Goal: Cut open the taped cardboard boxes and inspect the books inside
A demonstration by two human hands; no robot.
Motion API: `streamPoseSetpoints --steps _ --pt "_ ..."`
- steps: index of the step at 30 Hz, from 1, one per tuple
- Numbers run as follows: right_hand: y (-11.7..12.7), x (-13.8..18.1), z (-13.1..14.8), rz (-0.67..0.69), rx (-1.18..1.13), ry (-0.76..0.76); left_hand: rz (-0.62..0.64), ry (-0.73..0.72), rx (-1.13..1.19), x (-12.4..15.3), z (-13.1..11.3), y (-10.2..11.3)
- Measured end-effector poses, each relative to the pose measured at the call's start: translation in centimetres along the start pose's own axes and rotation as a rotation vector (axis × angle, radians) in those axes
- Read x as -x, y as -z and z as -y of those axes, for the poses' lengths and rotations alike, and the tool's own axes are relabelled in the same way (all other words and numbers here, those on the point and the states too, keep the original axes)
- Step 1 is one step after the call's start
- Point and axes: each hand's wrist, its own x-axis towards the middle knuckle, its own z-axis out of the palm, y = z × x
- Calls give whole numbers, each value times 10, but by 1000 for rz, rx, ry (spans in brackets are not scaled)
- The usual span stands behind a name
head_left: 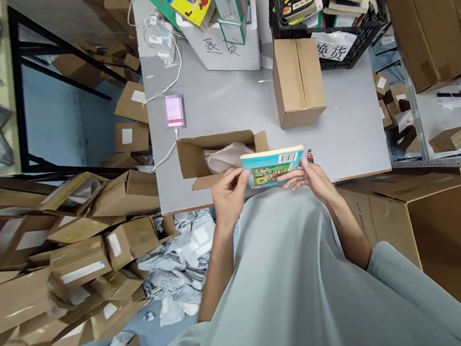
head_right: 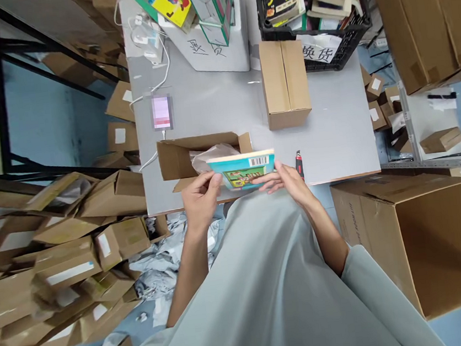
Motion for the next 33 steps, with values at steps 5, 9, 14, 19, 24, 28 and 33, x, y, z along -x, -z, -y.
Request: streamPoseSetpoints --steps 5,9,14,19,24,28,33 --pt "8 1 0 -71 62 88 93 -28 7 5 -1 3" --pt "18 1 -3 -105 229 175 121 30 84 8 8 -3" --pt "7 -12 -20 -292 332 311 -16 66 110 14 18 -23" --pt "-29 -26 -37 -287 181 265 55 -117 -71 26 12 -49" --pt "-31 -28 -26 -324 4 248 150 -317 -144 21 3 -47" --pt "-17 -22 -13 -294 -95 216 -19 -43 -94 6 9 -28" --pt "-14 -29 -22 -280 -58 225 242 298 221 -1 17 -18"
